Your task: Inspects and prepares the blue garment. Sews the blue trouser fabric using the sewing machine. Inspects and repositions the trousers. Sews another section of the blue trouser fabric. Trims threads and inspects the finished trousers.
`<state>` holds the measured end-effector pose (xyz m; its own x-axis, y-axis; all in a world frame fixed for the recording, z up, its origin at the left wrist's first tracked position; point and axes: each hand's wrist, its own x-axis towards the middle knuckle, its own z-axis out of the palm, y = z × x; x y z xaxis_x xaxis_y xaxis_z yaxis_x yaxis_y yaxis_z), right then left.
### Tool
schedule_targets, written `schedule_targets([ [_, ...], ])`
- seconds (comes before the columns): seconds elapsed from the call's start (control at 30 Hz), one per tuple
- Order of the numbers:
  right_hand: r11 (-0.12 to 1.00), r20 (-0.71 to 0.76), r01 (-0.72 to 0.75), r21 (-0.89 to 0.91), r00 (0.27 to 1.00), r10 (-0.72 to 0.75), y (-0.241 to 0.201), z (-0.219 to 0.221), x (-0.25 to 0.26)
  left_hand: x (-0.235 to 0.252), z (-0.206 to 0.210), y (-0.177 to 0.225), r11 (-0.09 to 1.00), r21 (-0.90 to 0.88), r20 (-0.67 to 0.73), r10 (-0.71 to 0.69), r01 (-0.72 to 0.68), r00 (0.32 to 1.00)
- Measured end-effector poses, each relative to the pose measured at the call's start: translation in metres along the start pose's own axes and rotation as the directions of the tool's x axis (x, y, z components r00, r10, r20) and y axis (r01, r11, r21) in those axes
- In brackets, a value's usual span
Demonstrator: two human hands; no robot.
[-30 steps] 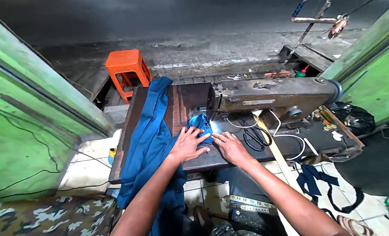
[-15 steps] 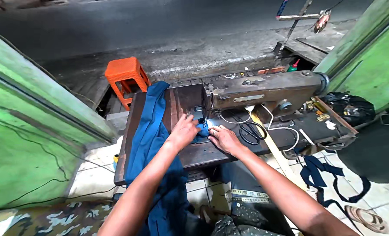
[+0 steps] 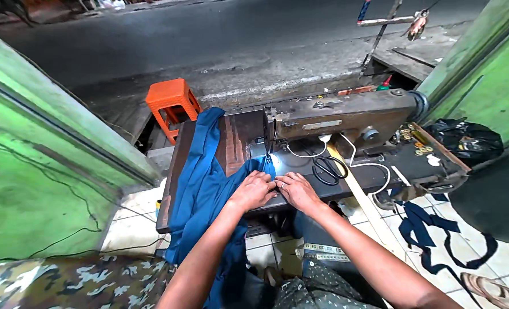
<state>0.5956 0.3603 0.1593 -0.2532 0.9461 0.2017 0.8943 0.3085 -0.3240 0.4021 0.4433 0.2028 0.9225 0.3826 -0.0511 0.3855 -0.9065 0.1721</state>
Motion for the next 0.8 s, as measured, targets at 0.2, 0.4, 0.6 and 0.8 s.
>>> schedule_targets([
  [0.2, 0.999, -0.082, 0.052, 0.005, 0.995, -0.051, 0.006, 0.006, 0.001, -0.014, 0.015, -0.001, 0.987, -0.033, -0.075, -0.160, 0.158, 0.984],
  [0.4, 0.999, 0.116, 0.045, 0.017, 0.992, -0.046, 0.002, -0.013, 0.020, -0.015, 0.019, -0.001, 0.989, -0.016, -0.082, -0.149, 0.148, 0.986],
  [0.6, 0.993, 0.038, 0.115, 0.026, 0.992, -0.116, 0.015, -0.006, 0.022, -0.014, 0.013, 0.000, 0.989, 0.025, -0.038, -0.143, 0.144, 0.989],
  [0.8, 0.988, 0.030, 0.155, 0.003, 0.988, -0.155, 0.023, -0.018, 0.024, -0.012, 0.012, 0.002, 0.988, 0.045, -0.017, -0.150, 0.150, 0.989],
])
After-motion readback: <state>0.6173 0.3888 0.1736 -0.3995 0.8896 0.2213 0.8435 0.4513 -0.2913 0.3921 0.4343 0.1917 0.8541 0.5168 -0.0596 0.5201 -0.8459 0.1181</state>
